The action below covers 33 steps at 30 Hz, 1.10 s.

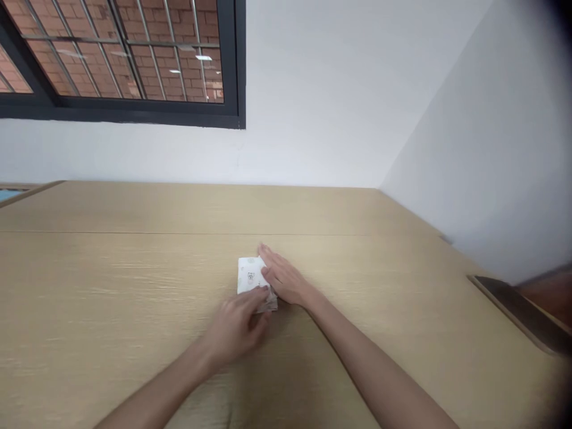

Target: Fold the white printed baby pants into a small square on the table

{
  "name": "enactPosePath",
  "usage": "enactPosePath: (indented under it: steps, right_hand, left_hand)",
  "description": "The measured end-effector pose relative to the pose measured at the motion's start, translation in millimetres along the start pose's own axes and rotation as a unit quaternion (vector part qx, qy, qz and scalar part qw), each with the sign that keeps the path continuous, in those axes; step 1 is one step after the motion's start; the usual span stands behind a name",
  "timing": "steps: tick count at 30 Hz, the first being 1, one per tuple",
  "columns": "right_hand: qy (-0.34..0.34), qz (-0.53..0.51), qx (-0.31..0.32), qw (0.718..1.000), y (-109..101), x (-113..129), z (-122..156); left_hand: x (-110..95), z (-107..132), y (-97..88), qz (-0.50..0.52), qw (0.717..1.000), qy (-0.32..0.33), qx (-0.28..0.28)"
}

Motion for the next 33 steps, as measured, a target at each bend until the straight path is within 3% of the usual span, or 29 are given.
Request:
enactPosePath:
  steps: [2, 5, 8, 11, 17, 24, 29, 33]
  right_hand:
    - [0.046, -0.031, -0.036, 0.998, -4, -4, 4]
    - [0.104, -0.068, -0.11, 0.986, -13, -10, 8]
    - [0.122, -0.078, -0.15, 0.978, -16, -13, 7]
    - [0.092, -0.053, -0.151, 0.983, -15, -10, 4]
    - [0.035, 0.017, -0.104, 0.994, -16, 6, 4]
    - [0.02, 0.091, -0.126, 0.988, -17, 13, 3]
    - [-0.01, 0.169, -0.104, 0.98, -17, 36, 7]
    - [0.007, 0.079, -0.111, 0.991, -31, 83, 13]
  left_hand:
    - [7, -4, -14.9, 0.007, 0.997, -0.034, -0.075]
    - [20, -7, -34.9, -0.067, 0.981, -0.099, -0.155]
    - [32, -7, -44.1, -0.119, 0.964, -0.178, -0.159]
    - [38, -8, -42.8, -0.128, 0.96, -0.208, -0.138]
    - [39, -11, -27.3, -0.106, 0.972, -0.179, -0.11]
    - [44, -16, -25.5, -0.065, 0.982, -0.148, -0.1]
    - [28, -19, -43.6, -0.071, 0.985, -0.123, -0.098]
    - [-6, 13, -76.9, -0.059, 0.987, -0.106, -0.108]
Point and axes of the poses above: each hand's wrist, its own z-axis away from the middle knuckle, its own y-axis out of the palm, x = y × z, the point moved 4 cm from there along -z, towards the middle knuckle, and after that the axes turned 15 degrees about z, right-handed, at the moved point
